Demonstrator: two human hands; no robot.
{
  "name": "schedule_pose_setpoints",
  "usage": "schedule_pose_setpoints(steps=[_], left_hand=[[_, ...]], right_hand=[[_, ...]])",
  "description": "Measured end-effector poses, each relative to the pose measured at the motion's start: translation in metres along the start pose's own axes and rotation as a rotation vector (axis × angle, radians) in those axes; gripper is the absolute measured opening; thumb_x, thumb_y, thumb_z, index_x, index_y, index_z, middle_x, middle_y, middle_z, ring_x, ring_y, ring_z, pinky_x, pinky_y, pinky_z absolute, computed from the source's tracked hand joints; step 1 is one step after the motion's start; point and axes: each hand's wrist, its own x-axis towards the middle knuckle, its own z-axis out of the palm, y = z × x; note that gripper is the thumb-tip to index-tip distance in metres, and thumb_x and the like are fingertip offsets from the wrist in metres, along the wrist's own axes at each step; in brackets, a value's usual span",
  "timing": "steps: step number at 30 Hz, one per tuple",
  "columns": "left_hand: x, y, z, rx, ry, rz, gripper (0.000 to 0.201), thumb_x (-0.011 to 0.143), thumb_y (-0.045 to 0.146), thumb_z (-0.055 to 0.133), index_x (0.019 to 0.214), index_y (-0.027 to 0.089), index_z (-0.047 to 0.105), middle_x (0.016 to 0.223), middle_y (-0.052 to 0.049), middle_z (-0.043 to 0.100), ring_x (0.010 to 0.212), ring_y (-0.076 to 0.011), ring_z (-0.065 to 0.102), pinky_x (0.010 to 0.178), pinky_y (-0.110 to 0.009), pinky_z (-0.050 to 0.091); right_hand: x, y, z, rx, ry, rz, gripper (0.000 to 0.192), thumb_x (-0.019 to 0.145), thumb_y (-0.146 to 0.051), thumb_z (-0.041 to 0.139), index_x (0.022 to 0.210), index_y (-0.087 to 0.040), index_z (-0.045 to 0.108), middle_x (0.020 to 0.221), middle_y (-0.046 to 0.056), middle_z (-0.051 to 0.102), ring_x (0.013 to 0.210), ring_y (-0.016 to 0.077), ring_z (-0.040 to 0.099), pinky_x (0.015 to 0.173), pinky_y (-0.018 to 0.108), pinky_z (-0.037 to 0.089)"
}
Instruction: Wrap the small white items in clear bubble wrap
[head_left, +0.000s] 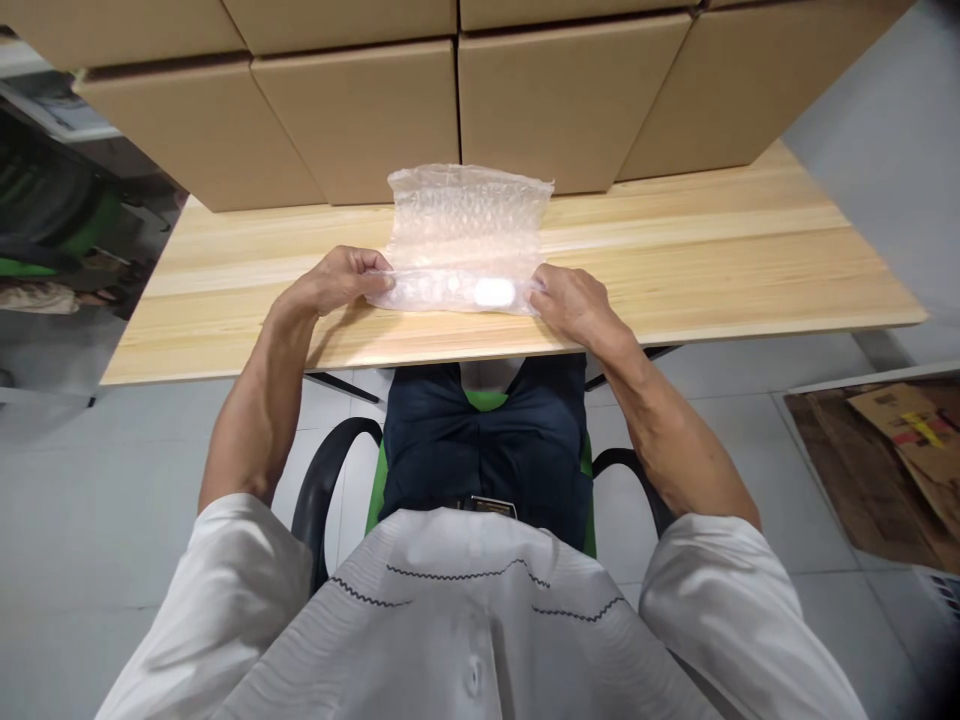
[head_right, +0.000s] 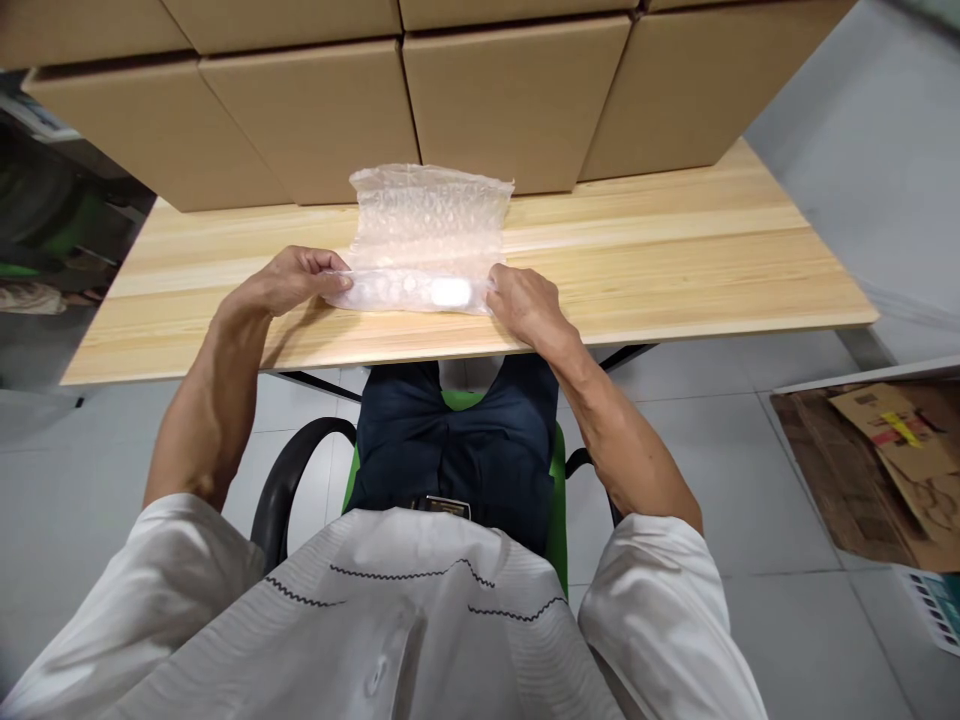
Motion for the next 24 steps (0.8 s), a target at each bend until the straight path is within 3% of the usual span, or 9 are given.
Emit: schedule_pose_setpoints(steps=[7, 13, 20, 24], left_hand=[[-0.007, -0.001, 0.013, 0.041, 0.056, -0.007, 0.023, 0.077, 0.033, 0.092, 0.087, 0.020, 0.076, 0.067, 0.000, 0.068, 0.058, -0.0117, 0.056, 0.056, -0.027, 0.040], [-0.018, 0.010, 0.021, 0.219, 0.101, -0.027, 0.017, 0.078, 0.028, 0.076, 0.092, 0.020, 0.074, 0.069, 0.002, 0.064, 0.063, -0.0135, 0.054, 0.059, -0.027, 0.038], [-0.018, 0.004, 0.020, 0.477, 0.125, 0.013, 0.035, 0.082, 0.025, 0.067, 0.114, 0.021, 0.080, 0.073, 0.001, 0.064, 0.067, -0.0183, 0.056, 0.065, -0.030, 0.041], [-0.021, 0.004, 0.023, 0.675, 0.110, 0.027, 0.044, 0.092, 0.022, 0.061, 0.132, 0.019, 0.081, 0.084, -0.003, 0.075, 0.078, -0.0242, 0.068, 0.077, -0.035, 0.051]], right_hand=[[-0.004, -0.005, -0.002, -0.024, -0.013, 0.020, 0.030, 0.112, -0.029, 0.062, 0.129, -0.016, 0.082, 0.127, 0.022, 0.088, 0.108, 0.0385, 0.077, 0.083, 0.042, 0.049], [-0.006, -0.009, -0.007, -0.057, -0.052, 0.041, 0.033, 0.115, -0.031, 0.057, 0.134, -0.016, 0.079, 0.134, 0.023, 0.086, 0.118, 0.0400, 0.078, 0.090, 0.043, 0.051], [-0.004, -0.009, -0.007, -0.070, -0.073, 0.036, 0.036, 0.115, -0.032, 0.056, 0.139, -0.015, 0.079, 0.138, 0.022, 0.086, 0.123, 0.0405, 0.078, 0.093, 0.042, 0.053], [-0.003, -0.011, -0.007, -0.059, -0.072, 0.038, 0.039, 0.115, -0.031, 0.055, 0.141, -0.015, 0.078, 0.141, 0.022, 0.085, 0.127, 0.0413, 0.078, 0.093, 0.043, 0.054]])
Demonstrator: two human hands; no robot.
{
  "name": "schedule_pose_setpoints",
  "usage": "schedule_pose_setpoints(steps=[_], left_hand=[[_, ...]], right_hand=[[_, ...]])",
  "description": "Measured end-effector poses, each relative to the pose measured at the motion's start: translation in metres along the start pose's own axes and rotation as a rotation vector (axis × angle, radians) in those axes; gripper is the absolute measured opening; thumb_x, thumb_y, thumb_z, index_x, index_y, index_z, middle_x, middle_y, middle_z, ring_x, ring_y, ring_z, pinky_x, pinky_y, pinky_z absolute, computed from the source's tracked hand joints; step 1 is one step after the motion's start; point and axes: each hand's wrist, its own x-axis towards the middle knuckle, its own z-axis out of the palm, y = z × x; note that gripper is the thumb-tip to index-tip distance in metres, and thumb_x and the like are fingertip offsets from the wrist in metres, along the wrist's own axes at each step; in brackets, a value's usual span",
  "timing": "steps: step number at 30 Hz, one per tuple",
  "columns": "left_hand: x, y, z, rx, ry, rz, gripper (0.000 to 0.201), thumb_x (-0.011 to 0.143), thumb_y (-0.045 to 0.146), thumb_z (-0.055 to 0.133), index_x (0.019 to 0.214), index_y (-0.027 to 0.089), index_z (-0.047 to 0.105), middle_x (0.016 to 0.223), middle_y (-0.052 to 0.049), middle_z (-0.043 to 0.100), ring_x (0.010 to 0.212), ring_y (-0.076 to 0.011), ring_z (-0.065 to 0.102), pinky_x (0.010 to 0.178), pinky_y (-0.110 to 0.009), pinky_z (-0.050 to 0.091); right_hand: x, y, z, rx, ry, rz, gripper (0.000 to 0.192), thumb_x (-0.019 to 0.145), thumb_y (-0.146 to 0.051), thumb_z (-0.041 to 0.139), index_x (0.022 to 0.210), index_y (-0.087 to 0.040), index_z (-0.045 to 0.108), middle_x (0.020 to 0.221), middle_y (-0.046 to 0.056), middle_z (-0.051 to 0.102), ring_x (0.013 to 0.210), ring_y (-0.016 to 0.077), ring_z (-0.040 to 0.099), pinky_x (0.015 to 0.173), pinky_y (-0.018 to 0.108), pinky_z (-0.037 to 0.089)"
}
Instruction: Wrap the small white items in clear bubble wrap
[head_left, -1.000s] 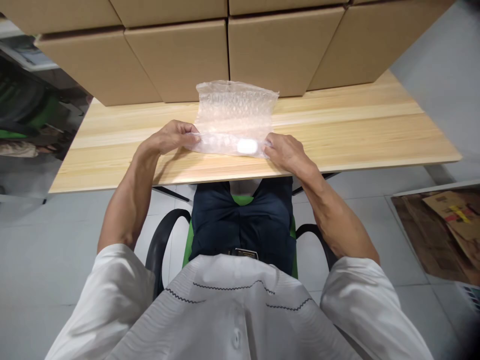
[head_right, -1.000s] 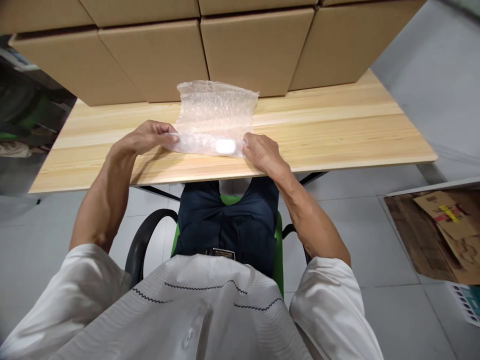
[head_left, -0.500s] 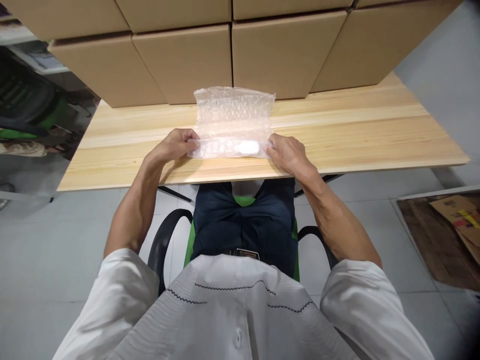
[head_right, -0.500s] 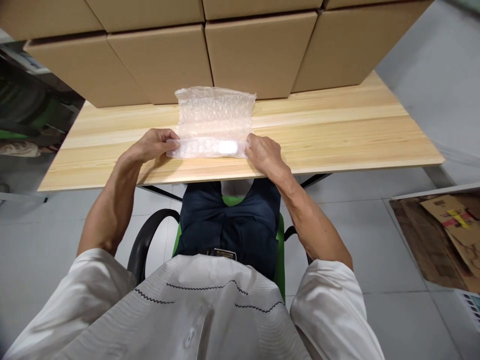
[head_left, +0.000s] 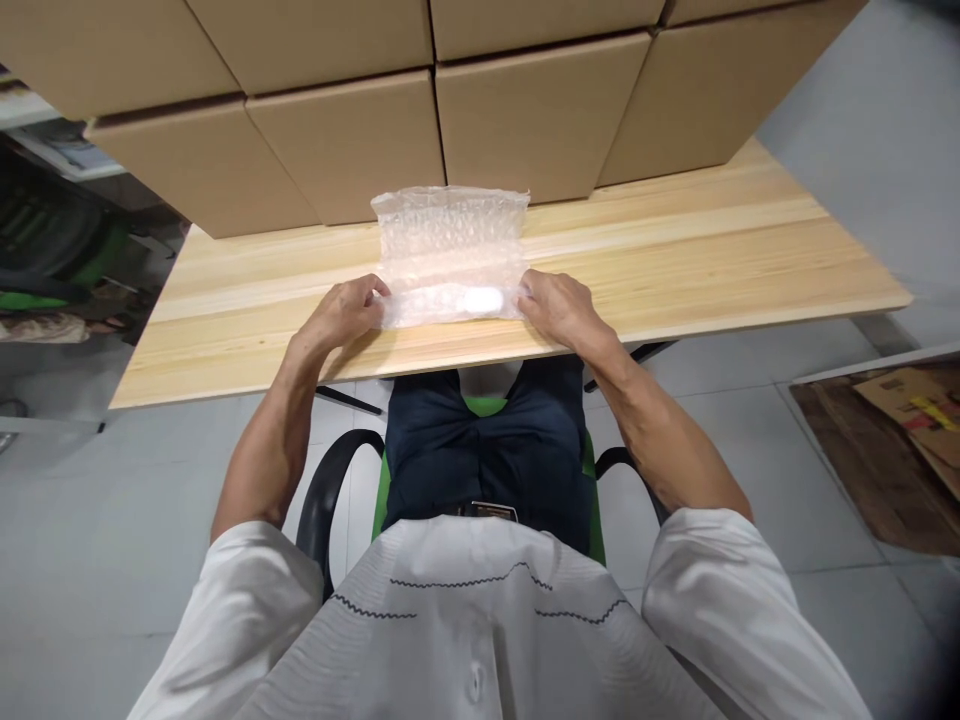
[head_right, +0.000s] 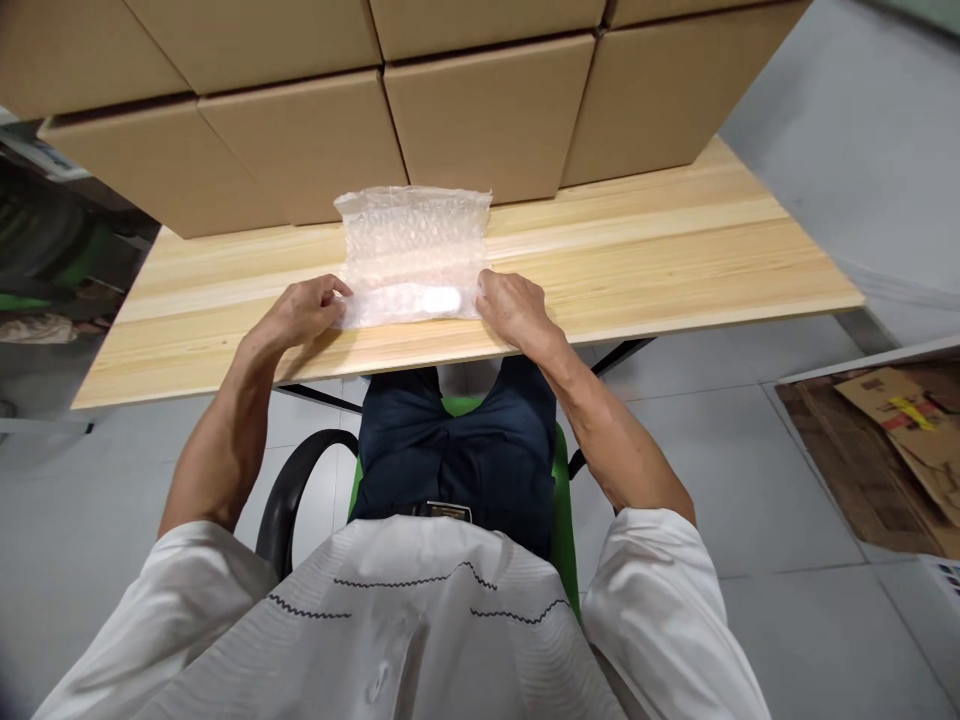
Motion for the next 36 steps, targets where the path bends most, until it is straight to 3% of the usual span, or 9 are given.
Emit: schedule_pose_setpoints(steps=[4, 7, 9, 12, 16, 23, 29, 33, 36], left_hand=[[-0.015, 0.012, 0.003, 0.198, 0.164, -0.066, 0.055, 0.104, 0.030, 0.057, 0.155, 0.017, 0.072, 0.130, -0.020, 0.084, 0.120, -0.0394, 0.079, 0.106, -0.051, 0.061], [-0.028, 0.038, 0.011, 0.251, 0.378, 0.077, 0.071, 0.113, 0.048, 0.055, 0.178, 0.018, 0.053, 0.178, -0.025, 0.060, 0.166, -0.0456, 0.057, 0.135, -0.063, 0.048], [-0.031, 0.067, 0.023, 0.262, 0.388, 0.264, 0.082, 0.117, 0.060, 0.052, 0.185, 0.017, 0.042, 0.193, -0.024, 0.042, 0.184, -0.0453, 0.034, 0.149, -0.067, 0.027], [-0.023, 0.117, 0.051, 0.309, 0.269, 0.468, 0.082, 0.119, 0.062, 0.050, 0.186, 0.016, 0.040, 0.197, -0.021, 0.035, 0.188, -0.0428, 0.025, 0.153, -0.066, 0.015], [-0.004, 0.155, 0.087, 0.353, 0.172, 0.524, 0.072, 0.121, 0.044, 0.047, 0.182, 0.004, 0.044, 0.193, -0.029, 0.041, 0.185, -0.0432, 0.032, 0.153, -0.068, 0.018], [0.001, 0.155, 0.106, 0.336, 0.165, 0.427, 0.069, 0.123, 0.040, 0.041, 0.180, 0.002, 0.046, 0.188, -0.031, 0.048, 0.178, -0.0417, 0.047, 0.149, -0.064, 0.033], [-0.004, 0.160, 0.110, 0.305, 0.199, 0.336, 0.071, 0.122, 0.041, 0.047, 0.181, 0.002, 0.044, 0.189, -0.032, 0.046, 0.172, -0.0451, 0.053, 0.142, -0.061, 0.042], [-0.004, 0.161, 0.112, 0.284, 0.163, 0.323, 0.073, 0.121, 0.042, 0.049, 0.183, 0.003, 0.043, 0.191, -0.030, 0.043, 0.176, -0.0465, 0.047, 0.146, -0.064, 0.036], [-0.003, 0.159, 0.113, 0.251, 0.140, 0.330, 0.074, 0.120, 0.042, 0.049, 0.184, 0.004, 0.042, 0.193, -0.029, 0.040, 0.178, -0.0473, 0.043, 0.147, -0.067, 0.031]], right_hand=[[0.001, -0.001, 0.000, 0.021, -0.005, -0.002, 0.039, 0.114, -0.031, 0.055, 0.141, -0.016, 0.079, 0.143, 0.021, 0.085, 0.128, 0.0401, 0.078, 0.093, 0.043, 0.054], [0.001, 0.000, 0.001, 0.031, 0.006, -0.006, 0.038, 0.114, -0.031, 0.055, 0.139, -0.017, 0.080, 0.141, 0.021, 0.086, 0.126, 0.0390, 0.078, 0.093, 0.042, 0.054], [-0.001, 0.000, 0.003, 0.029, 0.025, -0.002, 0.038, 0.113, -0.032, 0.055, 0.138, -0.017, 0.080, 0.139, 0.021, 0.086, 0.125, 0.0390, 0.079, 0.094, 0.042, 0.055], [-0.003, -0.001, 0.003, 0.032, 0.047, 0.003, 0.037, 0.113, -0.034, 0.055, 0.135, -0.018, 0.081, 0.135, 0.021, 0.087, 0.122, 0.0403, 0.079, 0.093, 0.043, 0.055], [-0.004, 0.000, 0.003, 0.070, 0.052, -0.005, 0.035, 0.113, -0.036, 0.057, 0.132, -0.020, 0.082, 0.131, 0.020, 0.088, 0.120, 0.0405, 0.079, 0.093, 0.044, 0.056], [0.003, 0.009, 0.008, 0.160, 0.066, 0.006, 0.039, 0.109, -0.035, 0.060, 0.138, -0.020, 0.082, 0.138, 0.017, 0.088, 0.128, 0.0406, 0.079, 0.098, 0.044, 0.058], [0.005, 0.020, 0.011, 0.224, 0.123, 0.012, 0.037, 0.107, -0.032, 0.059, 0.133, -0.024, 0.084, 0.125, 0.013, 0.091, 0.118, 0.0362, 0.080, 0.097, 0.043, 0.059], [-0.012, 0.018, 0.012, 0.191, 0.220, 0.057, 0.044, 0.113, -0.034, 0.053, 0.145, -0.020, 0.079, 0.126, 0.017, 0.089, 0.119, 0.0395, 0.081, 0.101, 0.049, 0.061], [-0.030, 0.002, 0.014, 0.194, 0.354, -0.012, 0.051, 0.119, -0.037, 0.042, 0.154, -0.016, 0.073, 0.143, 0.022, 0.083, 0.135, 0.0407, 0.077, 0.116, 0.054, 0.060]])
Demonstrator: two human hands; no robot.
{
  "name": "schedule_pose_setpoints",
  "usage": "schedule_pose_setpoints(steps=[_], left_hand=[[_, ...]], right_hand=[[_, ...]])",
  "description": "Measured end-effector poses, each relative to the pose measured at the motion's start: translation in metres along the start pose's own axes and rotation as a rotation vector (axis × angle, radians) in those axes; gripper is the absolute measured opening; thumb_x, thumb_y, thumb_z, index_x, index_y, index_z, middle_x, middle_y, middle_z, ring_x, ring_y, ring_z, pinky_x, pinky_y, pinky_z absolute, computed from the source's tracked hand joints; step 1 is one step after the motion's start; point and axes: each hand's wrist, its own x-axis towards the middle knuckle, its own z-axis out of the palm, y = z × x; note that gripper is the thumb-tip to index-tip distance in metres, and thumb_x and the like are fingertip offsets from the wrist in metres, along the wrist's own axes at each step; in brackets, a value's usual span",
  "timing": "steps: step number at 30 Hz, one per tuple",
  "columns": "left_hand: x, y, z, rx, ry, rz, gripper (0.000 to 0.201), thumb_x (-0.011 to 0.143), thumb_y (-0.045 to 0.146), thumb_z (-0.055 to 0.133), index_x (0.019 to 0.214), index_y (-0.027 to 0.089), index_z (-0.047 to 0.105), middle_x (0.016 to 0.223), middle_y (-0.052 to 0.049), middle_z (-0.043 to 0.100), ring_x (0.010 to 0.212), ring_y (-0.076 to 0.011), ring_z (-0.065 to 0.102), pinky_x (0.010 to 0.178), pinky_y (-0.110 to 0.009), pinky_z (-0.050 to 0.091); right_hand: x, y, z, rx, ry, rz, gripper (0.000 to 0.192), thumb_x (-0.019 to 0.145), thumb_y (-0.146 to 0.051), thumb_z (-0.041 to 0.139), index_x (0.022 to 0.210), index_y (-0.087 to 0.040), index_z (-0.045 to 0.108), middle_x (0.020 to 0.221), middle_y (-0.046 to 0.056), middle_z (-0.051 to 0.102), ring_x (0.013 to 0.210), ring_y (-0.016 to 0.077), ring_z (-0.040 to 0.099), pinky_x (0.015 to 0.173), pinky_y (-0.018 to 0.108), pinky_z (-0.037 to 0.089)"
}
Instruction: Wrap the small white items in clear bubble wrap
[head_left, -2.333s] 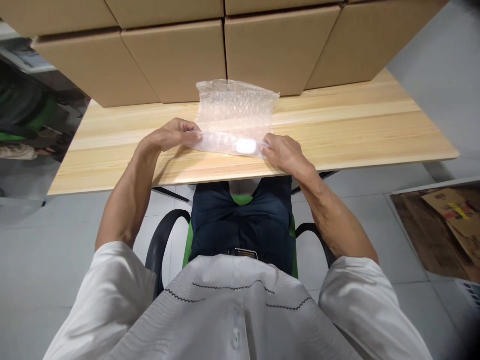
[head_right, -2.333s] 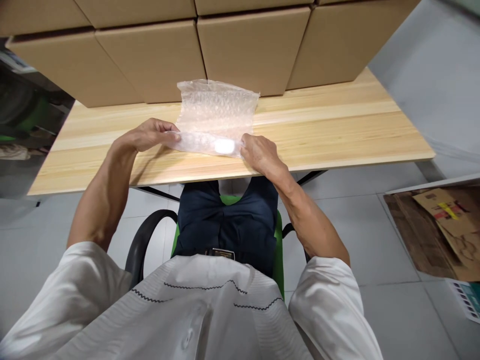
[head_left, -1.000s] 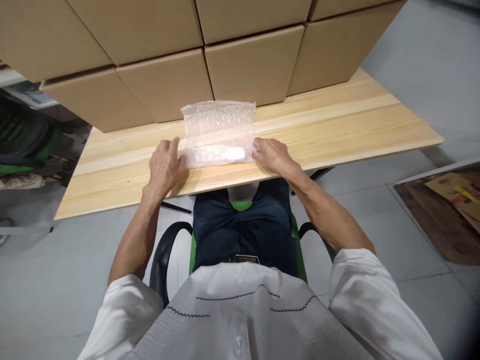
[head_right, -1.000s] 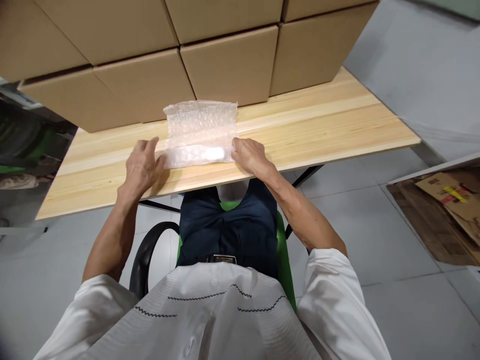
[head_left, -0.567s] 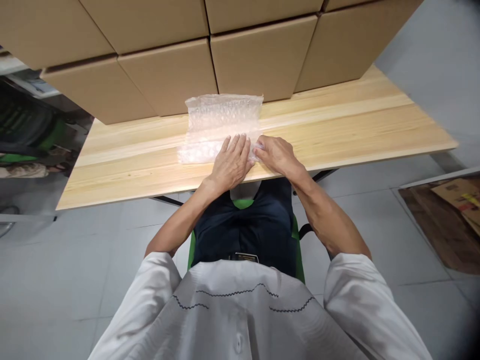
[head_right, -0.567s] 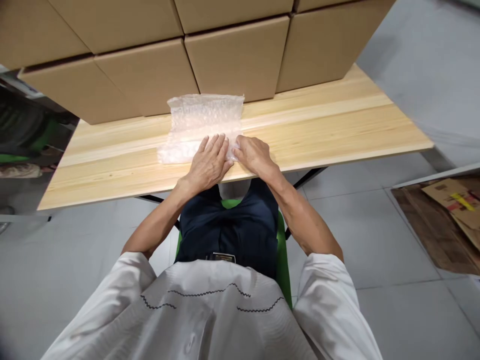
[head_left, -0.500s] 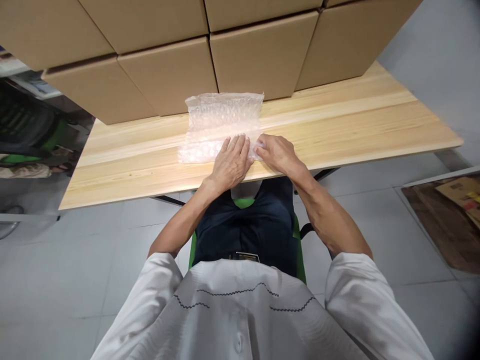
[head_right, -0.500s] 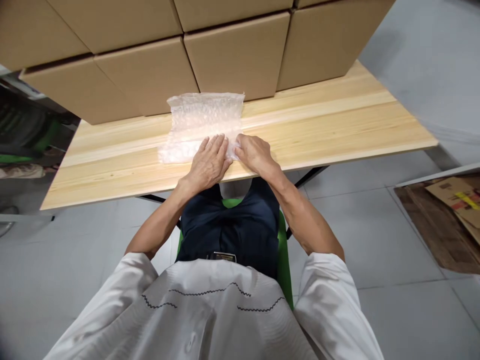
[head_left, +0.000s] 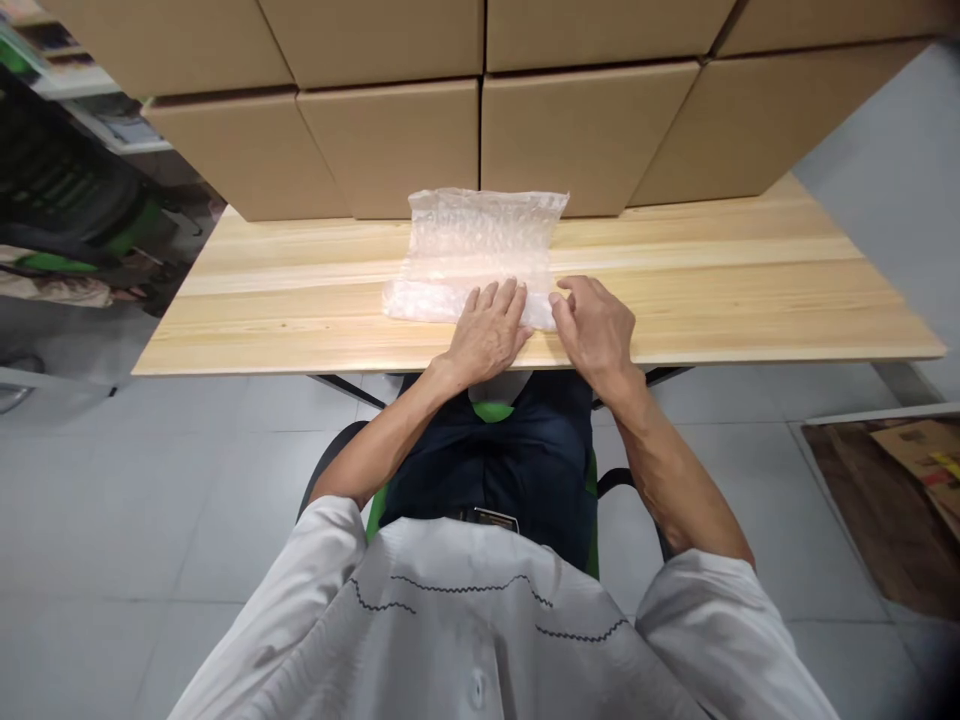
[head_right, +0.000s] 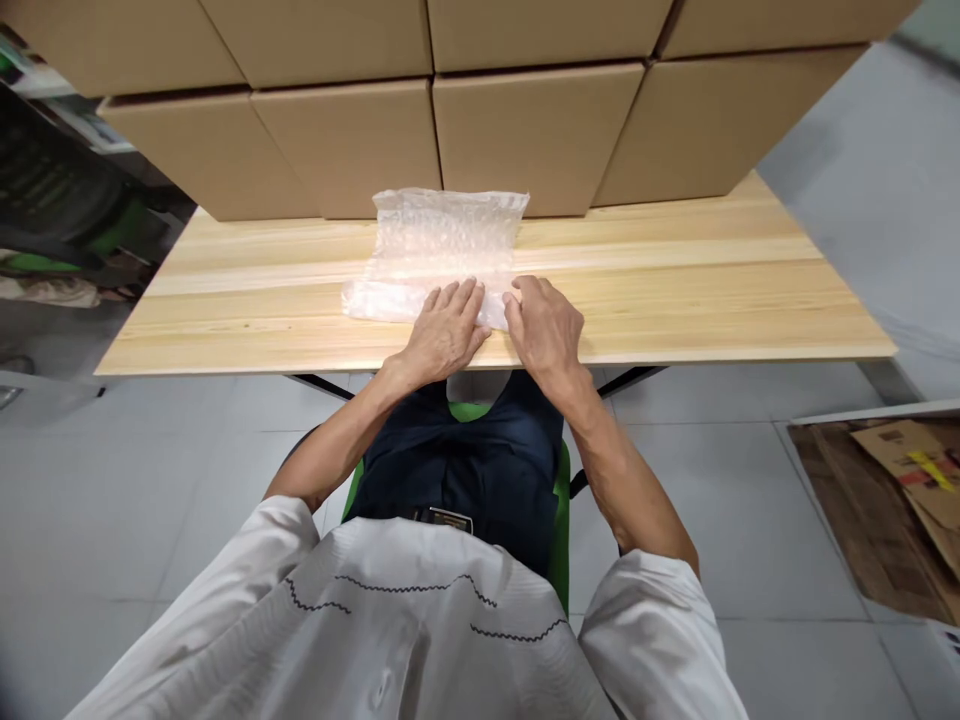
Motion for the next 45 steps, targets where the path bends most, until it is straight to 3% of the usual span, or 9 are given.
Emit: schedule_pose_setpoints(steps=[2, 5, 9, 11, 14, 17, 23, 33, 45], left_hand=[[0.000, -0.003, 0.002, -0.032, 0.003, 0.006, 0.075, 0.118, 0.040, 0.050, 0.184, 0.007, 0.043, 0.193, -0.027, 0.041, 0.179, -0.0473, 0.041, 0.148, -0.068, 0.030], [0.001, -0.008, 0.008, -0.079, -0.010, 0.031, 0.078, 0.113, 0.038, 0.056, 0.185, 0.012, 0.044, 0.193, -0.025, 0.042, 0.180, -0.0456, 0.039, 0.149, -0.068, 0.027], [0.003, -0.010, 0.014, -0.097, -0.014, 0.045, 0.078, 0.114, 0.041, 0.054, 0.186, 0.011, 0.042, 0.193, -0.027, 0.041, 0.181, -0.0453, 0.038, 0.149, -0.069, 0.027], [0.004, -0.009, 0.016, -0.090, -0.013, 0.040, 0.078, 0.116, 0.040, 0.052, 0.186, 0.010, 0.040, 0.193, -0.027, 0.040, 0.182, -0.0457, 0.036, 0.149, -0.069, 0.029], [0.005, -0.009, 0.017, -0.084, -0.042, 0.041, 0.081, 0.116, 0.039, 0.050, 0.187, 0.004, 0.035, 0.196, -0.030, 0.033, 0.185, -0.0468, 0.029, 0.149, -0.069, 0.028], [0.004, -0.014, 0.015, -0.081, -0.063, 0.041, 0.082, 0.115, 0.038, 0.048, 0.185, -0.003, 0.033, 0.195, -0.034, 0.031, 0.186, -0.0458, 0.029, 0.150, -0.066, 0.027], [-0.011, -0.031, 0.000, -0.051, -0.042, -0.007, 0.077, 0.113, 0.034, 0.048, 0.183, 0.003, 0.041, 0.190, -0.031, 0.043, 0.181, -0.0441, 0.040, 0.149, -0.067, 0.029], [-0.024, -0.043, -0.003, -0.036, -0.080, -0.143, 0.084, 0.121, 0.060, 0.049, 0.187, 0.010, 0.038, 0.196, -0.032, 0.030, 0.185, -0.0525, 0.026, 0.146, -0.080, 0.024], [-0.051, -0.077, -0.012, 0.022, -0.095, -0.301, 0.096, 0.121, 0.070, 0.045, 0.188, 0.003, 0.031, 0.195, -0.037, 0.024, 0.186, -0.0534, 0.022, 0.147, -0.077, 0.021]], right_hand=[[-0.008, -0.014, 0.006, 0.066, -0.002, -0.146, 0.056, 0.121, -0.041, 0.039, 0.161, -0.016, 0.069, 0.162, 0.024, 0.074, 0.153, 0.0405, 0.067, 0.130, 0.058, 0.053], [-0.009, -0.028, 0.024, 0.192, -0.121, -0.345, 0.068, 0.122, -0.051, 0.037, 0.178, -0.019, 0.056, 0.185, 0.019, 0.056, 0.176, 0.0378, 0.046, 0.146, 0.063, 0.036], [-0.005, -0.022, 0.043, 0.290, -0.199, -0.362, 0.082, 0.122, -0.063, 0.029, 0.190, -0.017, 0.037, 0.201, 0.017, 0.027, 0.189, 0.0353, 0.017, 0.152, 0.067, 0.022], [-0.005, -0.015, 0.044, 0.320, -0.223, -0.347, 0.088, 0.122, -0.067, 0.027, 0.192, -0.013, 0.028, 0.203, 0.019, 0.015, 0.191, 0.0346, 0.011, 0.153, 0.064, 0.020], [-0.005, -0.009, 0.041, 0.333, -0.270, -0.344, 0.093, 0.122, -0.072, 0.026, 0.195, -0.016, 0.017, 0.204, 0.018, 0.008, 0.191, 0.0335, 0.009, 0.153, 0.063, 0.020], [-0.005, -0.006, 0.042, 0.311, -0.294, -0.321, 0.095, 0.122, -0.075, 0.026, 0.196, -0.016, 0.014, 0.204, 0.019, 0.012, 0.190, 0.0353, 0.011, 0.153, 0.066, 0.019], [-0.005, -0.002, 0.052, 0.227, -0.283, -0.317, 0.094, 0.122, -0.074, 0.032, 0.194, -0.014, 0.022, 0.202, 0.023, 0.016, 0.189, 0.0404, 0.019, 0.150, 0.071, 0.024], [-0.008, -0.009, 0.051, 0.070, -0.256, -0.293, 0.080, 0.122, -0.052, 0.044, 0.192, -0.016, 0.029, 0.200, 0.026, 0.025, 0.187, 0.0458, 0.024, 0.146, 0.076, 0.028], [-0.007, -0.012, 0.046, 0.019, -0.309, -0.276, 0.085, 0.118, -0.044, 0.049, 0.193, -0.014, 0.024, 0.200, 0.026, 0.021, 0.187, 0.0472, 0.021, 0.147, 0.074, 0.027]])
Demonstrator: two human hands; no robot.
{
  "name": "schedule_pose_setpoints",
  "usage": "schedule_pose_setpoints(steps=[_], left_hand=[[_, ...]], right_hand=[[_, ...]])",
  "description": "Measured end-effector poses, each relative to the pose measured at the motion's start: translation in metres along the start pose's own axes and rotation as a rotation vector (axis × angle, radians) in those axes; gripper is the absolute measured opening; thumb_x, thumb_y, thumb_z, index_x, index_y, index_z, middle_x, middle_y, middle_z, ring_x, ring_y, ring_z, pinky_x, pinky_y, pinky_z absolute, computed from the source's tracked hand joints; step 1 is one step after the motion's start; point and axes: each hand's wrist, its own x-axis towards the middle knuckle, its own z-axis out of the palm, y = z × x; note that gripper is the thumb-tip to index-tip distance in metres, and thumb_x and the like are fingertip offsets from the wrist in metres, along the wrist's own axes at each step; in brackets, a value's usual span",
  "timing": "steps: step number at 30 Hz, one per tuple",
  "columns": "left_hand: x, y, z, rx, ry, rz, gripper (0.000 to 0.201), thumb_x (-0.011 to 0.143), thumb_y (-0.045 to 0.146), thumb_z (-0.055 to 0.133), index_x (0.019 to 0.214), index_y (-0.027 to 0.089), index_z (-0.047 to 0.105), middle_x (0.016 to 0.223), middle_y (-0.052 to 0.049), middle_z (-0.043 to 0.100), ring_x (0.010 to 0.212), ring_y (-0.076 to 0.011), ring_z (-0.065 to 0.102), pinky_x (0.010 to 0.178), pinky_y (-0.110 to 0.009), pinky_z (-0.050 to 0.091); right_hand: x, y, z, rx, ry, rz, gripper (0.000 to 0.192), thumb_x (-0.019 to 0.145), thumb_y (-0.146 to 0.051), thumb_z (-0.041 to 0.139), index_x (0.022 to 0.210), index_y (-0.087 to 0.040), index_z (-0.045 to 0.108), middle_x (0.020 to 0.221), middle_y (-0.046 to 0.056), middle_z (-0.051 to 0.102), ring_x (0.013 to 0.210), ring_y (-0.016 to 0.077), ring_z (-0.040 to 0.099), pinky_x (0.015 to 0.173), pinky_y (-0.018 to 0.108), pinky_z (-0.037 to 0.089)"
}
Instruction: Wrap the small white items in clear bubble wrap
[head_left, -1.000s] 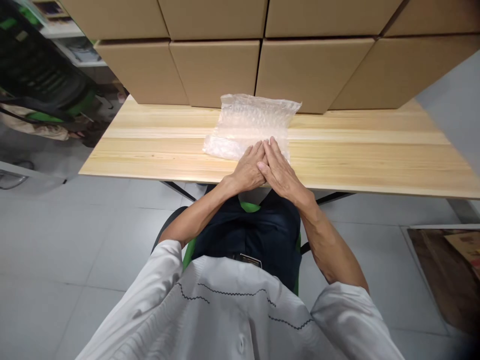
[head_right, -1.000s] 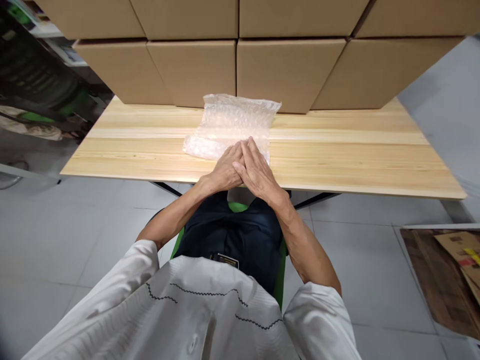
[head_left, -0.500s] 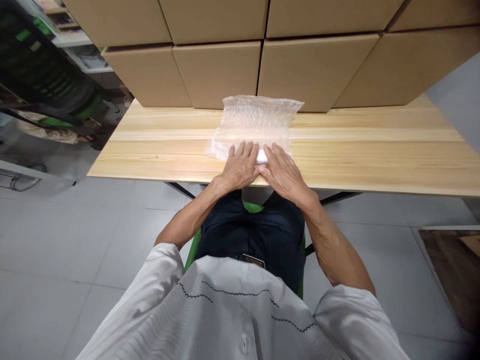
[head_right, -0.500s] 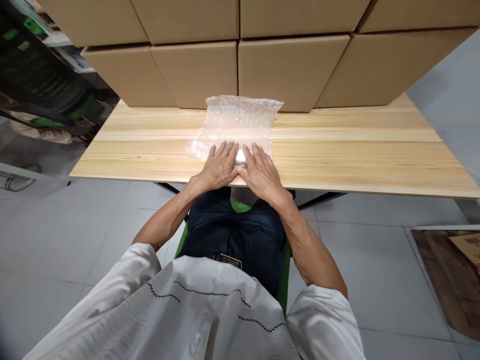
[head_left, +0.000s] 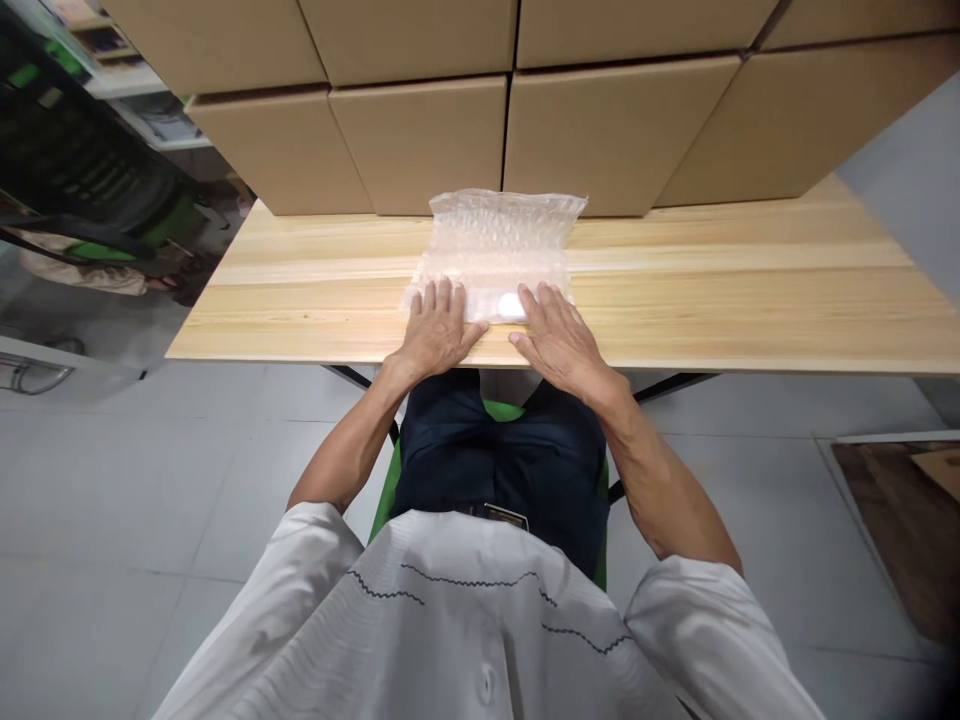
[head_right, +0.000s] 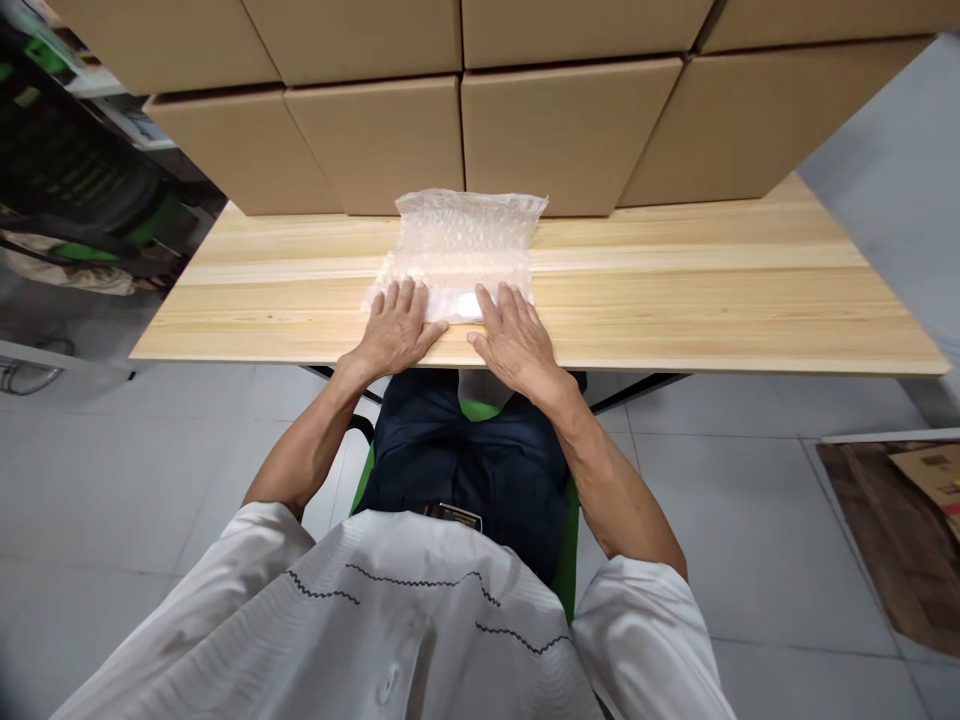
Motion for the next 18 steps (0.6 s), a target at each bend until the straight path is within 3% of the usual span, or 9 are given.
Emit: schedule_pose_setpoints(steps=[4, 10, 14, 18], left_hand=[[-0.002, -0.013, 0.003, -0.011, 0.017, -0.022, 0.100, 0.120, 0.076, 0.040, 0.186, 0.001, 0.036, 0.195, -0.037, 0.025, 0.186, -0.0535, 0.022, 0.148, -0.075, 0.020], [-0.011, -0.031, -0.002, -0.021, 0.022, -0.070, 0.104, 0.120, 0.078, 0.032, 0.182, -0.005, 0.037, 0.194, -0.040, 0.025, 0.186, -0.0530, 0.023, 0.148, -0.071, 0.022], [-0.016, -0.044, -0.006, -0.032, 0.004, -0.078, 0.101, 0.119, 0.073, 0.034, 0.181, -0.006, 0.037, 0.194, -0.040, 0.024, 0.187, -0.0490, 0.023, 0.150, -0.066, 0.023], [-0.019, -0.061, -0.011, -0.002, 0.031, -0.076, 0.093, 0.116, 0.070, 0.042, 0.174, -0.003, 0.046, 0.191, -0.039, 0.035, 0.184, -0.0483, 0.033, 0.147, -0.066, 0.030]], right_hand=[[0.001, 0.002, 0.001, 0.020, 0.015, 0.004, 0.088, 0.117, -0.047, 0.050, 0.193, -0.013, 0.021, 0.200, 0.025, 0.023, 0.187, 0.0461, 0.021, 0.148, 0.074, 0.025], [0.000, 0.000, 0.000, 0.023, -0.002, 0.024, 0.093, 0.117, -0.048, 0.048, 0.189, 0.003, 0.019, 0.198, 0.032, 0.022, 0.188, 0.0449, 0.020, 0.151, 0.066, 0.021], [0.002, -0.001, 0.001, 0.021, 0.008, 0.028, 0.092, 0.116, -0.047, 0.050, 0.189, 0.001, 0.021, 0.197, 0.032, 0.024, 0.187, 0.0451, 0.022, 0.151, 0.068, 0.022], [0.005, -0.001, 0.002, 0.020, 0.017, 0.019, 0.092, 0.115, -0.046, 0.053, 0.188, 0.002, 0.024, 0.197, 0.032, 0.026, 0.187, 0.0433, 0.024, 0.151, 0.066, 0.023]])
